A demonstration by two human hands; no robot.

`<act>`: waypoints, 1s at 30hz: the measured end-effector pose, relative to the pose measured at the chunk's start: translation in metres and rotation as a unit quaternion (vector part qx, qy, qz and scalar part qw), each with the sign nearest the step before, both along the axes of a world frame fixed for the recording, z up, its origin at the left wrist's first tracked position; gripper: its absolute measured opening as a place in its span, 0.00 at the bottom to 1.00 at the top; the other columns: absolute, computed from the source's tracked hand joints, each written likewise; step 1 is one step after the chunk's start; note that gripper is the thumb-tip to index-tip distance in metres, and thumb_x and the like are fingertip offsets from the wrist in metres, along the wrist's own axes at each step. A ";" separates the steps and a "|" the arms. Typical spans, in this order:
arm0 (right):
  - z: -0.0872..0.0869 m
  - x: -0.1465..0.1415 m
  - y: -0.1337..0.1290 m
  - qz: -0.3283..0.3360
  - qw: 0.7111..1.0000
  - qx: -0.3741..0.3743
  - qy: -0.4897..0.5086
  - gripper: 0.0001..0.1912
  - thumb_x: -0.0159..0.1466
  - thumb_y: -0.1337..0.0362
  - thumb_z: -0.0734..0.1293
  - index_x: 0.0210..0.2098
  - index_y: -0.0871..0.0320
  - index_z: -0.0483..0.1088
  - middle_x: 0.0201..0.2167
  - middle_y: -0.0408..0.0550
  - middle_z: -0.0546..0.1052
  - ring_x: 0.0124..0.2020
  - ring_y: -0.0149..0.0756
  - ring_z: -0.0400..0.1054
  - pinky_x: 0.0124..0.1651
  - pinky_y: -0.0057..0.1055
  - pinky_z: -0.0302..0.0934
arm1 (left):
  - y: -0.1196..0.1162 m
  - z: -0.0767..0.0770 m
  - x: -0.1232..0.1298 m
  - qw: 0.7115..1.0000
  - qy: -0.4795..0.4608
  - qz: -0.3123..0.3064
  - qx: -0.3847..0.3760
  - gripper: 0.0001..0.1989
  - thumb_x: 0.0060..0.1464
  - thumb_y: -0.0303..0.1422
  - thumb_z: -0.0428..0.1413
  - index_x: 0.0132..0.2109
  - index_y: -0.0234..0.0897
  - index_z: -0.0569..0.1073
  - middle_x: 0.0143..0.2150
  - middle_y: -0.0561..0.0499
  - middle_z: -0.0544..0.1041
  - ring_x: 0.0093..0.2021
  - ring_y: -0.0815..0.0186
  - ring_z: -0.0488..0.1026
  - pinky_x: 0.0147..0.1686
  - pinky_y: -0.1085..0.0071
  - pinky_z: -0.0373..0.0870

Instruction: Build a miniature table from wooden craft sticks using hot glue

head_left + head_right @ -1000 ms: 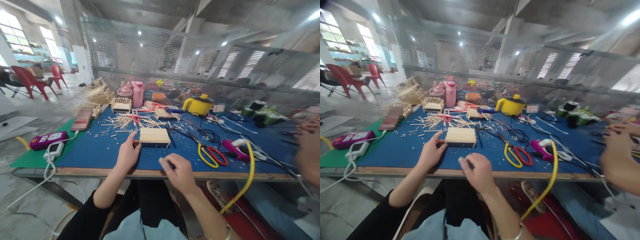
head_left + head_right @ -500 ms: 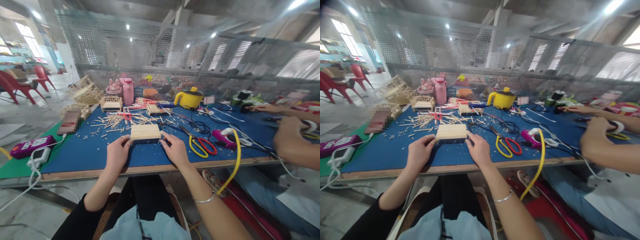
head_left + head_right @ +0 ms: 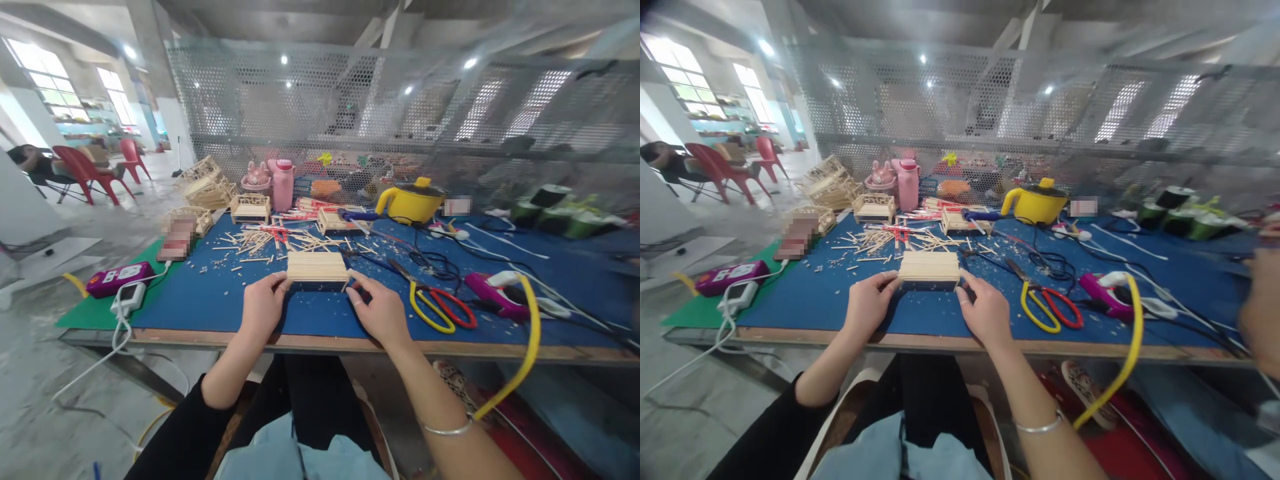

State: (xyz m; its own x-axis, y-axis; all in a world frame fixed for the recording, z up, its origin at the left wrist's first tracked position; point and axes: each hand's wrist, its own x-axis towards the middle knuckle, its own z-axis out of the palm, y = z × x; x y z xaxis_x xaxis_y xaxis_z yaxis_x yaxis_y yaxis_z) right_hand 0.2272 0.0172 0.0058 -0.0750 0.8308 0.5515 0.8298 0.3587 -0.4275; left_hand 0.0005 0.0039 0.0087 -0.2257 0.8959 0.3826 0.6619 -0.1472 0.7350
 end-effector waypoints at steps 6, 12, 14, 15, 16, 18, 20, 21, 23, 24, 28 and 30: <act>-0.002 0.001 -0.002 -0.014 0.997 -0.022 0.070 0.27 0.55 0.68 0.62 0.55 0.53 0.61 0.32 0.42 0.76 0.25 0.32 0.67 0.34 0.30 0.62 | 0.001 -0.006 -0.001 0.999 -0.032 -0.008 0.004 0.12 0.52 0.37 0.56 0.43 0.39 0.73 0.38 0.49 0.80 0.39 0.62 0.77 0.42 0.66 0.71; -0.003 0.004 -0.002 -0.006 0.996 -0.051 0.079 0.31 0.51 0.74 0.59 0.55 0.54 0.59 0.32 0.41 0.74 0.25 0.31 0.66 0.35 0.29 0.62 | -0.001 -0.008 -0.002 1.000 -0.001 -0.022 0.018 0.24 0.47 0.31 0.55 0.53 0.38 0.63 0.45 0.47 0.74 0.38 0.63 0.73 0.34 0.68 0.71; -0.003 0.004 -0.002 -0.007 0.995 -0.053 0.081 0.32 0.50 0.75 0.59 0.55 0.54 0.59 0.32 0.41 0.74 0.26 0.31 0.67 0.35 0.29 0.62 | -0.002 -0.008 -0.002 0.999 -0.004 -0.023 0.022 0.26 0.45 0.27 0.53 0.54 0.38 0.63 0.47 0.46 0.73 0.40 0.64 0.72 0.34 0.70 0.71; -0.003 0.004 -0.003 -0.008 0.995 -0.053 0.079 0.32 0.50 0.75 0.58 0.55 0.54 0.60 0.32 0.41 0.74 0.26 0.32 0.67 0.35 0.29 0.62 | -0.002 -0.008 -0.003 0.999 -0.012 -0.022 0.026 0.27 0.45 0.26 0.52 0.55 0.38 0.62 0.47 0.46 0.73 0.41 0.64 0.72 0.35 0.70 0.71; -0.003 0.004 -0.003 -0.010 0.996 -0.052 0.076 0.32 0.50 0.76 0.58 0.54 0.54 0.60 0.32 0.42 0.75 0.26 0.32 0.67 0.35 0.29 0.62 | -0.003 -0.008 -0.003 0.999 -0.021 -0.020 0.029 0.27 0.45 0.25 0.51 0.55 0.37 0.62 0.47 0.45 0.73 0.42 0.64 0.72 0.35 0.70 0.71; -0.002 0.004 -0.002 -0.011 0.996 -0.052 0.070 0.32 0.50 0.76 0.58 0.54 0.54 0.60 0.32 0.41 0.75 0.26 0.32 0.68 0.36 0.30 0.62 | -0.003 -0.008 -0.003 0.999 -0.037 -0.016 0.029 0.26 0.46 0.24 0.50 0.55 0.37 0.62 0.46 0.45 0.74 0.42 0.64 0.72 0.36 0.70 0.71; -0.002 0.004 -0.002 -0.014 0.996 -0.056 0.067 0.32 0.50 0.76 0.58 0.54 0.54 0.60 0.32 0.41 0.75 0.26 0.31 0.67 0.35 0.30 0.61 | -0.004 -0.007 -0.003 0.999 -0.045 -0.019 0.019 0.25 0.47 0.24 0.50 0.55 0.36 0.62 0.44 0.46 0.76 0.40 0.64 0.73 0.36 0.69 0.71; -0.002 0.003 -0.002 -0.016 0.996 -0.059 0.066 0.31 0.50 0.75 0.58 0.54 0.54 0.60 0.32 0.41 0.75 0.25 0.31 0.67 0.35 0.30 0.61 | -0.004 -0.007 -0.003 0.998 -0.048 -0.021 0.014 0.25 0.47 0.24 0.50 0.55 0.36 0.62 0.44 0.46 0.76 0.39 0.65 0.73 0.37 0.69 0.70; -0.002 0.003 -0.001 -0.022 0.996 -0.063 0.059 0.29 0.51 0.74 0.59 0.52 0.54 0.62 0.32 0.42 0.74 0.25 0.31 0.66 0.34 0.30 0.60 | -0.004 -0.007 -0.004 0.998 -0.053 -0.027 0.015 0.25 0.48 0.24 0.50 0.56 0.36 0.63 0.44 0.47 0.77 0.38 0.65 0.74 0.37 0.69 0.71; -0.001 0.002 -0.001 -0.021 0.996 -0.062 0.054 0.27 0.52 0.73 0.60 0.52 0.54 0.63 0.32 0.42 0.74 0.25 0.32 0.66 0.33 0.30 0.60 | -0.004 -0.007 -0.004 0.998 -0.051 -0.028 0.020 0.24 0.49 0.24 0.50 0.56 0.36 0.64 0.44 0.47 0.77 0.39 0.65 0.74 0.38 0.69 0.71; -0.001 0.002 -0.004 -0.005 0.999 -0.034 0.040 0.23 0.56 0.69 0.61 0.52 0.53 0.66 0.36 0.44 0.73 0.29 0.32 0.66 0.36 0.30 0.61 | -0.004 -0.009 -0.004 0.998 0.007 -0.030 0.054 0.16 0.53 0.29 0.52 0.50 0.38 0.71 0.45 0.47 0.78 0.44 0.62 0.74 0.42 0.66 0.71; 0.000 0.002 -0.005 0.000 0.999 -0.021 0.036 0.23 0.58 0.68 0.61 0.53 0.53 0.66 0.36 0.45 0.73 0.30 0.33 0.66 0.38 0.31 0.61 | -0.003 -0.010 -0.004 0.994 0.057 -0.035 0.089 0.13 0.55 0.31 0.52 0.47 0.38 0.75 0.46 0.47 0.78 0.45 0.60 0.73 0.45 0.65 0.71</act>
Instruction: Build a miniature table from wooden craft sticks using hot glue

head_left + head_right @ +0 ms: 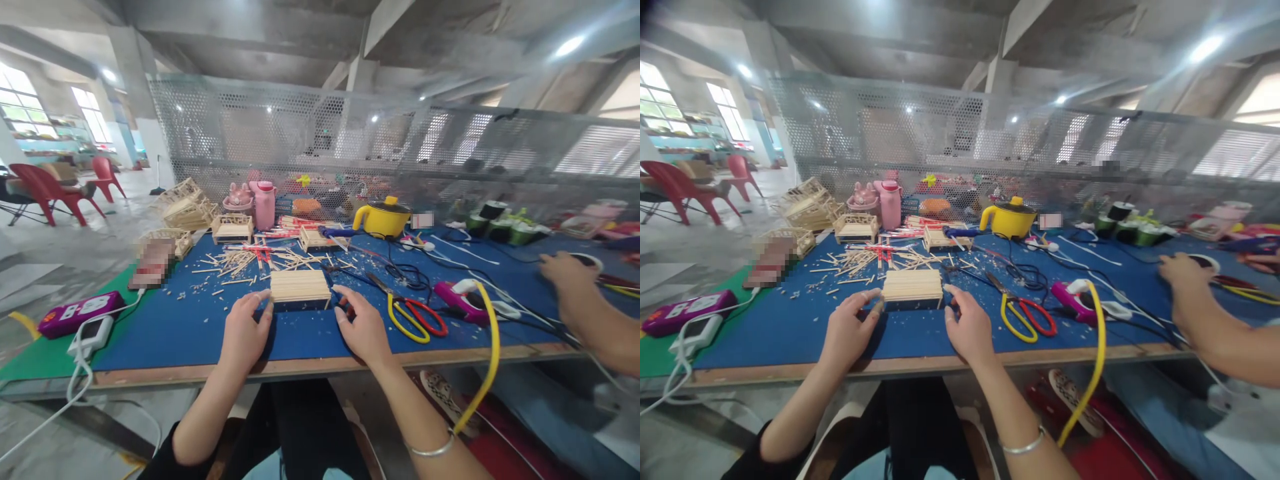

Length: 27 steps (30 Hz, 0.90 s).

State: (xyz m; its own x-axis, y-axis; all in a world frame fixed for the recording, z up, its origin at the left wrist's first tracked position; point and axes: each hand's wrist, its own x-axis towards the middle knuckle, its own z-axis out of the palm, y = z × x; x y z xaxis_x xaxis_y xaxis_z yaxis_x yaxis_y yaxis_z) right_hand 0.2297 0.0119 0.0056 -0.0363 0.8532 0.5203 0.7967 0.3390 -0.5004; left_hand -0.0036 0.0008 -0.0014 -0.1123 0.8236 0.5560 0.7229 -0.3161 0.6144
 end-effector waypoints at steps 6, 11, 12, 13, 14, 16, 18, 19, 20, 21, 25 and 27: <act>0.001 -0.002 -0.002 0.005 0.999 0.005 -0.049 0.23 0.61 0.67 0.59 0.55 0.52 0.67 0.40 0.48 0.73 0.38 0.37 0.69 0.42 0.32 0.62 | 0.004 -0.003 0.001 0.996 0.083 0.001 0.038 0.12 0.58 0.32 0.51 0.45 0.37 0.78 0.43 0.45 0.77 0.44 0.59 0.73 0.46 0.65 0.69; 0.003 -0.004 -0.003 0.002 0.999 0.005 -0.045 0.23 0.59 0.68 0.60 0.54 0.52 0.67 0.39 0.47 0.73 0.35 0.36 0.68 0.42 0.33 0.61 | 0.003 -0.002 0.001 0.997 0.065 -0.012 0.028 0.12 0.56 0.29 0.51 0.46 0.36 0.75 0.44 0.45 0.76 0.45 0.60 0.72 0.46 0.66 0.69; 0.002 -0.003 -0.003 -0.002 1.000 0.004 -0.024 0.25 0.58 0.68 0.60 0.56 0.52 0.65 0.38 0.46 0.73 0.33 0.35 0.67 0.41 0.32 0.62 | 0.002 -0.002 0.001 0.999 0.042 -0.010 0.027 0.13 0.56 0.29 0.52 0.47 0.36 0.74 0.45 0.45 0.75 0.45 0.60 0.72 0.45 0.67 0.70; 0.002 -0.003 -0.002 -0.007 1.000 0.001 0.005 0.27 0.57 0.69 0.61 0.57 0.53 0.62 0.37 0.45 0.73 0.30 0.33 0.66 0.39 0.32 0.62 | 0.002 -0.001 0.001 1.000 0.012 -0.003 0.025 0.14 0.55 0.29 0.52 0.48 0.36 0.72 0.45 0.45 0.75 0.44 0.61 0.72 0.43 0.67 0.70; 0.001 -0.002 0.000 -0.012 0.999 -0.003 0.039 0.29 0.56 0.69 0.61 0.57 0.54 0.60 0.36 0.45 0.73 0.27 0.32 0.65 0.38 0.31 0.62 | 0.002 -0.001 0.000 1.000 -0.020 0.008 0.022 0.15 0.54 0.28 0.52 0.50 0.35 0.70 0.46 0.45 0.74 0.43 0.62 0.71 0.41 0.68 0.71; -0.002 0.002 0.004 -0.020 0.994 -0.008 0.111 0.25 0.54 0.68 0.62 0.52 0.56 0.61 0.33 0.43 0.72 0.24 0.30 0.63 0.35 0.30 0.61 | 0.002 -0.001 -0.001 0.997 -0.074 0.034 0.009 0.16 0.52 0.27 0.51 0.50 0.35 0.67 0.46 0.45 0.74 0.41 0.63 0.71 0.38 0.68 0.71; -0.005 0.005 0.008 -0.025 0.988 -0.003 0.153 0.13 0.54 0.66 0.63 0.40 0.56 0.64 0.29 0.42 0.70 0.25 0.31 0.63 0.33 0.30 0.60 | 0.003 -0.002 -0.002 0.994 -0.096 0.047 -0.013 0.17 0.51 0.26 0.51 0.49 0.36 0.67 0.45 0.46 0.74 0.40 0.63 0.71 0.38 0.68 0.70; -0.006 0.006 0.010 -0.027 0.987 0.000 0.160 0.07 0.54 0.64 0.63 0.34 0.56 0.63 0.27 0.41 0.69 0.25 0.31 0.63 0.33 0.30 0.60 | 0.003 -0.003 -0.003 0.994 -0.098 0.044 -0.026 0.17 0.50 0.25 0.50 0.49 0.37 0.66 0.44 0.46 0.75 0.40 0.63 0.71 0.38 0.67 0.70; -0.007 0.007 0.011 -0.027 0.987 -0.001 0.157 0.05 0.54 0.63 0.64 0.30 0.55 0.61 0.25 0.41 0.68 0.25 0.32 0.63 0.33 0.29 0.59 | 0.004 -0.003 -0.004 0.994 -0.097 0.038 -0.041 0.18 0.50 0.24 0.50 0.49 0.37 0.66 0.43 0.47 0.75 0.39 0.63 0.72 0.39 0.66 0.70; -0.007 0.007 0.012 -0.028 0.989 -0.009 0.146 0.07 0.53 0.62 0.65 0.27 0.54 0.60 0.24 0.40 0.67 0.25 0.32 0.62 0.33 0.29 0.58 | 0.005 -0.004 -0.005 0.994 -0.093 0.030 -0.054 0.19 0.49 0.24 0.49 0.50 0.37 0.66 0.43 0.47 0.76 0.39 0.63 0.72 0.40 0.66 0.70; -0.001 0.001 0.011 -0.024 0.996 -0.076 0.049 0.10 0.51 0.59 0.69 0.30 0.54 0.65 0.25 0.39 0.69 0.26 0.32 0.62 0.31 0.28 0.55 | 0.008 -0.005 -0.005 0.994 -0.072 0.016 -0.085 0.22 0.49 0.25 0.51 0.53 0.37 0.65 0.43 0.47 0.76 0.42 0.62 0.73 0.43 0.64 0.69; 0.002 -0.003 0.010 -0.026 0.996 -0.090 -0.010 0.10 0.53 0.57 0.69 0.32 0.53 0.69 0.30 0.41 0.71 0.29 0.33 0.64 0.32 0.28 0.54 | 0.010 -0.005 -0.004 0.995 -0.041 0.019 -0.088 0.20 0.50 0.27 0.52 0.52 0.36 0.66 0.45 0.45 0.76 0.44 0.60 0.72 0.46 0.62 0.68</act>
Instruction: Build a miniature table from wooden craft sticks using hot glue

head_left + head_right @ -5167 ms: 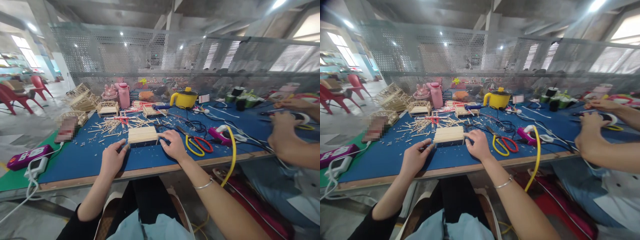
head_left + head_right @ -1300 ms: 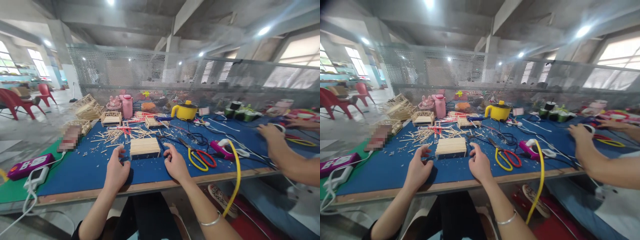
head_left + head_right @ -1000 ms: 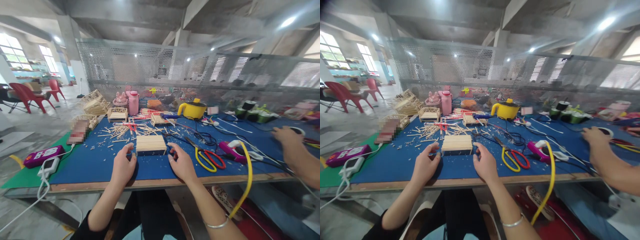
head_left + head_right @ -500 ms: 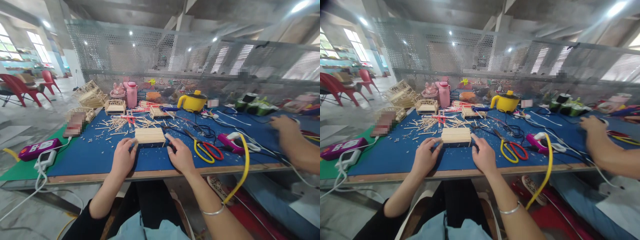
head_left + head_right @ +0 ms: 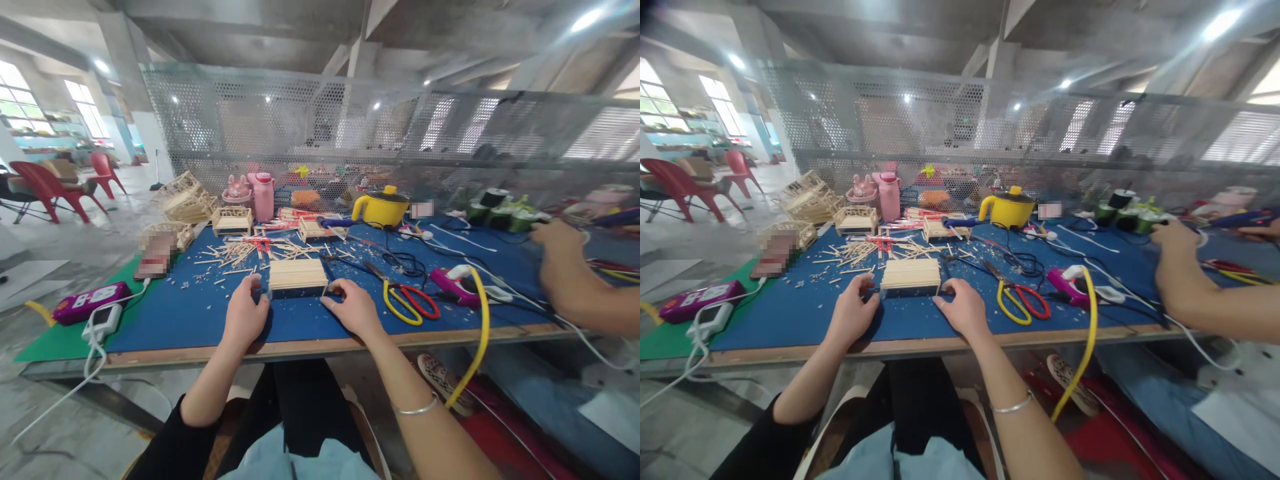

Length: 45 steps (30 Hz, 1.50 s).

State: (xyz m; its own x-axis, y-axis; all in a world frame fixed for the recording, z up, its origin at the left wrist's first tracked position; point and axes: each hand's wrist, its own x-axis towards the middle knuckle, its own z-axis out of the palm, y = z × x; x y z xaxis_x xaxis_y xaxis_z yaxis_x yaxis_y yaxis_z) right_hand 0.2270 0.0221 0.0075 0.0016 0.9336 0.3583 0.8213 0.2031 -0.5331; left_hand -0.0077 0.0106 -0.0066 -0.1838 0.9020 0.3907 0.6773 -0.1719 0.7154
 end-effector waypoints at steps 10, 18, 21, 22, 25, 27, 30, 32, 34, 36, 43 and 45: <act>0.003 -0.004 0.000 -0.006 0.992 -0.013 -0.125 0.09 0.62 0.57 0.63 0.33 0.50 0.74 0.33 0.43 0.70 0.33 0.32 0.66 0.30 0.27 0.48 | 0.002 -0.002 0.002 0.989 0.148 -0.014 0.003 0.11 0.54 0.32 0.52 0.39 0.36 0.78 0.44 0.42 0.73 0.46 0.55 0.68 0.50 0.59 0.65; 0.007 -0.006 0.004 -0.026 0.987 -0.017 -0.159 0.11 0.64 0.59 0.61 0.35 0.51 0.76 0.35 0.47 0.73 0.35 0.36 0.68 0.29 0.29 0.49 | -0.007 0.003 -0.003 0.987 0.146 -0.067 0.003 0.10 0.54 0.34 0.54 0.39 0.41 0.80 0.40 0.47 0.75 0.42 0.59 0.69 0.45 0.63 0.66; 0.011 -0.009 0.011 -0.026 0.986 -0.030 -0.163 0.10 0.62 0.60 0.63 0.34 0.52 0.76 0.33 0.49 0.76 0.34 0.38 0.69 0.29 0.29 0.50 | -0.016 0.005 -0.003 0.984 0.162 -0.077 -0.009 0.11 0.56 0.35 0.53 0.40 0.42 0.80 0.35 0.48 0.75 0.39 0.60 0.70 0.41 0.65 0.66; 0.012 -0.011 0.015 -0.023 0.986 -0.034 -0.164 0.09 0.61 0.60 0.63 0.33 0.51 0.77 0.32 0.49 0.77 0.33 0.39 0.69 0.28 0.29 0.50 | -0.020 0.005 -0.002 0.983 0.168 -0.075 -0.009 0.11 0.56 0.36 0.53 0.40 0.42 0.80 0.34 0.48 0.75 0.39 0.60 0.70 0.41 0.65 0.66; 0.015 -0.016 0.028 -0.018 0.986 -0.041 -0.163 0.08 0.60 0.61 0.65 0.32 0.51 0.77 0.30 0.49 0.78 0.32 0.39 0.69 0.27 0.29 0.50 | -0.031 0.006 0.005 0.979 0.190 -0.076 -0.003 0.11 0.57 0.36 0.52 0.40 0.43 0.80 0.33 0.48 0.75 0.38 0.60 0.70 0.41 0.65 0.65; 0.017 -0.017 0.035 -0.024 0.986 -0.039 -0.160 0.09 0.61 0.61 0.64 0.32 0.52 0.77 0.31 0.50 0.78 0.32 0.39 0.70 0.27 0.29 0.50 | -0.038 0.007 0.010 0.973 0.212 -0.094 0.000 0.12 0.58 0.36 0.51 0.42 0.42 0.79 0.34 0.47 0.75 0.39 0.59 0.70 0.41 0.64 0.65; 0.021 -0.015 0.035 -0.040 0.987 -0.032 -0.152 0.08 0.60 0.61 0.64 0.36 0.53 0.75 0.32 0.50 0.78 0.32 0.40 0.69 0.28 0.29 0.50 | -0.046 0.009 0.010 0.969 0.210 -0.131 0.000 0.13 0.59 0.36 0.50 0.45 0.40 0.78 0.36 0.46 0.76 0.40 0.59 0.71 0.41 0.65 0.67; 0.023 -0.013 0.024 -0.055 0.989 -0.023 -0.136 0.09 0.60 0.63 0.64 0.39 0.53 0.73 0.30 0.48 0.77 0.31 0.38 0.68 0.27 0.29 0.49 | -0.046 0.011 0.002 0.977 0.173 -0.126 0.006 0.13 0.59 0.36 0.50 0.45 0.39 0.77 0.39 0.46 0.77 0.43 0.59 0.72 0.44 0.65 0.67; 0.022 -0.015 0.006 -0.059 0.993 -0.019 -0.105 0.08 0.59 0.65 0.64 0.37 0.53 0.72 0.27 0.44 0.75 0.28 0.36 0.67 0.27 0.28 0.50 | -0.038 0.013 -0.009 0.989 0.127 -0.080 0.009 0.13 0.57 0.35 0.52 0.48 0.38 0.75 0.43 0.46 0.78 0.46 0.59 0.72 0.48 0.64 0.67; 0.019 -0.024 -0.014 -0.024 0.996 -0.025 -0.078 0.03 0.57 0.63 0.66 0.31 0.52 0.72 0.26 0.42 0.74 0.27 0.34 0.66 0.29 0.28 0.52 | -0.024 0.016 -0.018 0.995 0.089 -0.033 -0.004 0.19 0.55 0.33 0.54 0.54 0.37 0.70 0.46 0.45 0.77 0.47 0.57 0.73 0.49 0.61 0.67; 0.010 -0.059 -0.028 0.041 0.994 0.022 -0.098 0.11 0.56 0.53 0.69 0.29 0.54 0.75 0.29 0.47 0.76 0.34 0.39 0.68 0.36 0.31 0.55 | 0.020 0.025 -0.017 0.993 0.001 -0.106 -0.057 0.26 0.49 0.24 0.56 0.57 0.34 0.67 0.45 0.45 0.79 0.44 0.60 0.75 0.46 0.65 0.69; 0.010 -0.056 -0.022 0.053 0.994 0.030 -0.095 0.08 0.58 0.57 0.67 0.30 0.53 0.76 0.28 0.46 0.76 0.32 0.37 0.68 0.34 0.30 0.54 | 0.014 0.023 -0.014 0.994 -0.009 -0.103 -0.042 0.22 0.50 0.24 0.55 0.53 0.38 0.70 0.43 0.48 0.80 0.42 0.62 0.76 0.44 0.66 0.70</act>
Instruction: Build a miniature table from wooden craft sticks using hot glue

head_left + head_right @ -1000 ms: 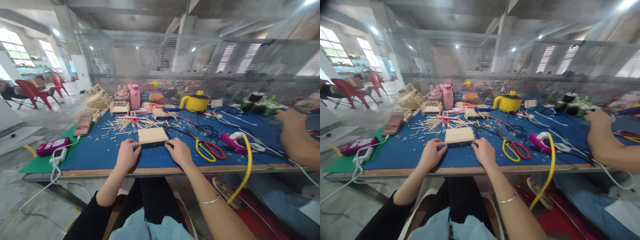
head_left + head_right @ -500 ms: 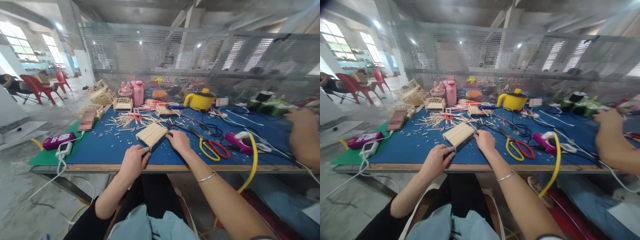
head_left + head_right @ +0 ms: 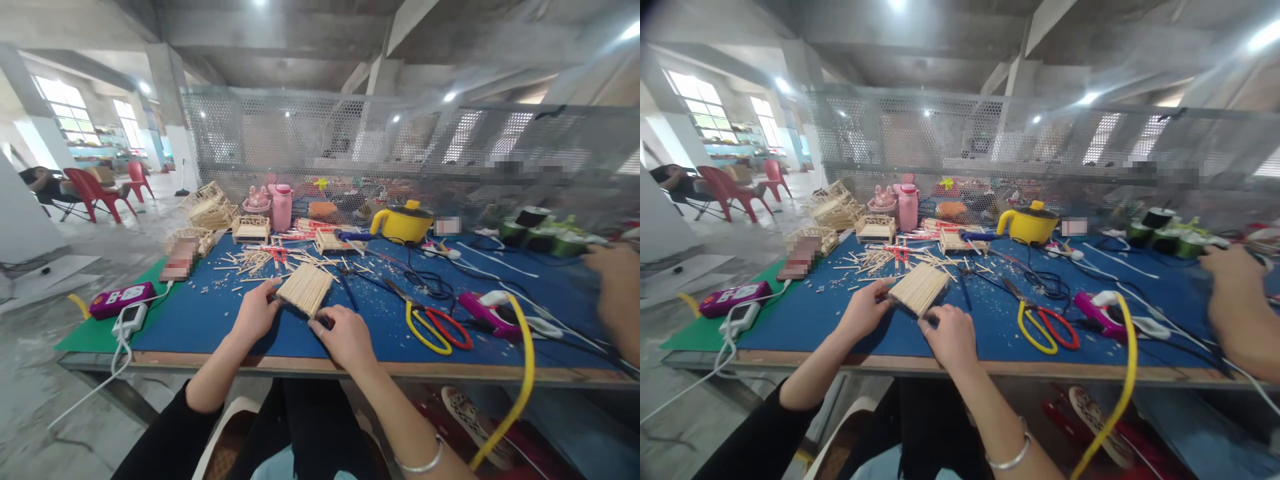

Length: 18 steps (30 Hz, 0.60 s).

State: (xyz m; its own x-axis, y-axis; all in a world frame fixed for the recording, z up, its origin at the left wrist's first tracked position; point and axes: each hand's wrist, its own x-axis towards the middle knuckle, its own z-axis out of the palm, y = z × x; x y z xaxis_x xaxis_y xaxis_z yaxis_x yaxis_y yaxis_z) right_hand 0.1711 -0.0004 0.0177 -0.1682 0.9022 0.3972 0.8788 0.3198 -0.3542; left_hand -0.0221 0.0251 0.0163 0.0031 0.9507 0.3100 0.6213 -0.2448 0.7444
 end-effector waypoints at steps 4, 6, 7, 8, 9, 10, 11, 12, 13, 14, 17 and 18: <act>-0.001 0.016 0.004 0.004 0.999 0.011 0.030 0.08 0.59 0.63 0.64 0.31 0.53 0.76 0.25 0.44 0.75 0.28 0.34 0.67 0.31 0.28 0.52 | -0.022 -0.006 0.008 1.000 -0.003 0.004 0.018 0.18 0.51 0.27 0.55 0.50 0.42 0.73 0.39 0.52 0.80 0.38 0.64 0.76 0.41 0.68 0.71; -0.003 0.023 0.005 0.001 0.999 0.009 0.049 0.08 0.59 0.63 0.64 0.31 0.53 0.76 0.24 0.43 0.74 0.27 0.33 0.66 0.31 0.28 0.52 | -0.029 -0.008 0.014 1.000 -0.001 0.014 0.020 0.18 0.51 0.27 0.55 0.50 0.42 0.73 0.38 0.53 0.80 0.37 0.64 0.76 0.41 0.68 0.71; -0.004 0.025 0.005 -0.003 0.998 0.012 0.057 0.08 0.59 0.63 0.64 0.31 0.53 0.76 0.23 0.43 0.73 0.27 0.34 0.66 0.31 0.28 0.52 | -0.030 -0.008 0.017 1.000 -0.001 0.013 0.020 0.18 0.51 0.28 0.55 0.50 0.42 0.72 0.37 0.53 0.80 0.38 0.64 0.76 0.41 0.68 0.70; -0.004 0.027 0.005 -0.009 0.998 0.018 0.062 0.08 0.60 0.63 0.63 0.31 0.54 0.76 0.23 0.43 0.73 0.27 0.34 0.66 0.31 0.28 0.52 | -0.030 -0.007 0.019 1.000 -0.004 0.009 0.021 0.17 0.51 0.28 0.55 0.50 0.43 0.73 0.37 0.53 0.80 0.38 0.64 0.76 0.41 0.68 0.70; -0.005 0.029 0.005 -0.017 0.997 0.024 0.065 0.09 0.60 0.63 0.63 0.31 0.54 0.75 0.23 0.43 0.73 0.28 0.34 0.66 0.32 0.28 0.52 | -0.030 -0.007 0.022 1.000 -0.005 0.004 0.022 0.17 0.51 0.28 0.55 0.49 0.43 0.73 0.37 0.53 0.80 0.38 0.64 0.76 0.41 0.68 0.70; -0.006 0.030 0.005 -0.025 0.997 0.028 0.067 0.09 0.60 0.63 0.63 0.31 0.54 0.75 0.23 0.43 0.72 0.28 0.34 0.66 0.32 0.29 0.52 | -0.028 -0.006 0.024 1.000 -0.005 -0.001 0.024 0.17 0.51 0.28 0.55 0.49 0.43 0.73 0.37 0.53 0.80 0.37 0.64 0.76 0.41 0.69 0.70; -0.007 0.030 0.005 -0.031 0.997 0.027 0.067 0.08 0.60 0.63 0.63 0.30 0.55 0.75 0.23 0.43 0.72 0.28 0.34 0.66 0.33 0.29 0.52 | -0.027 -0.006 0.026 1.000 -0.003 -0.003 0.025 0.16 0.51 0.28 0.55 0.49 0.43 0.73 0.37 0.53 0.80 0.37 0.64 0.76 0.41 0.68 0.70; -0.007 0.031 0.005 -0.034 0.997 0.020 0.064 0.08 0.59 0.63 0.63 0.30 0.55 0.74 0.23 0.43 0.72 0.28 0.34 0.65 0.33 0.29 0.52 | -0.025 -0.006 0.027 1.000 0.001 -0.004 0.025 0.16 0.51 0.28 0.55 0.48 0.43 0.74 0.36 0.53 0.80 0.37 0.64 0.76 0.41 0.68 0.70; -0.007 0.031 0.006 -0.036 0.998 0.011 0.058 0.07 0.58 0.63 0.64 0.30 0.55 0.74 0.24 0.43 0.72 0.29 0.34 0.65 0.33 0.29 0.52 | -0.024 -0.006 0.028 1.000 0.005 -0.003 0.025 0.16 0.51 0.28 0.55 0.48 0.42 0.74 0.36 0.53 0.80 0.37 0.63 0.76 0.40 0.68 0.70; -0.008 0.031 0.006 -0.037 0.998 0.002 0.051 0.06 0.58 0.63 0.64 0.30 0.55 0.74 0.23 0.43 0.71 0.29 0.35 0.65 0.33 0.29 0.52 | -0.023 -0.006 0.029 1.000 0.006 -0.002 0.023 0.16 0.51 0.28 0.56 0.48 0.42 0.74 0.36 0.53 0.80 0.37 0.63 0.76 0.40 0.68 0.70; -0.009 0.031 0.005 -0.035 0.997 -0.007 0.061 0.06 0.55 0.63 0.65 0.31 0.55 0.74 0.23 0.43 0.71 0.29 0.36 0.64 0.33 0.30 0.53 | -0.022 -0.009 0.029 1.000 -0.010 -0.011 0.017 0.17 0.51 0.29 0.56 0.49 0.42 0.73 0.37 0.53 0.80 0.38 0.63 0.76 0.41 0.68 0.70; -0.010 0.032 0.005 -0.034 0.995 -0.001 0.089 0.08 0.55 0.64 0.65 0.33 0.55 0.74 0.24 0.43 0.71 0.29 0.35 0.64 0.34 0.30 0.54 | -0.022 -0.011 0.028 1.000 -0.020 -0.018 0.015 0.17 0.52 0.29 0.56 0.50 0.42 0.72 0.38 0.53 0.80 0.39 0.64 0.76 0.42 0.68 0.70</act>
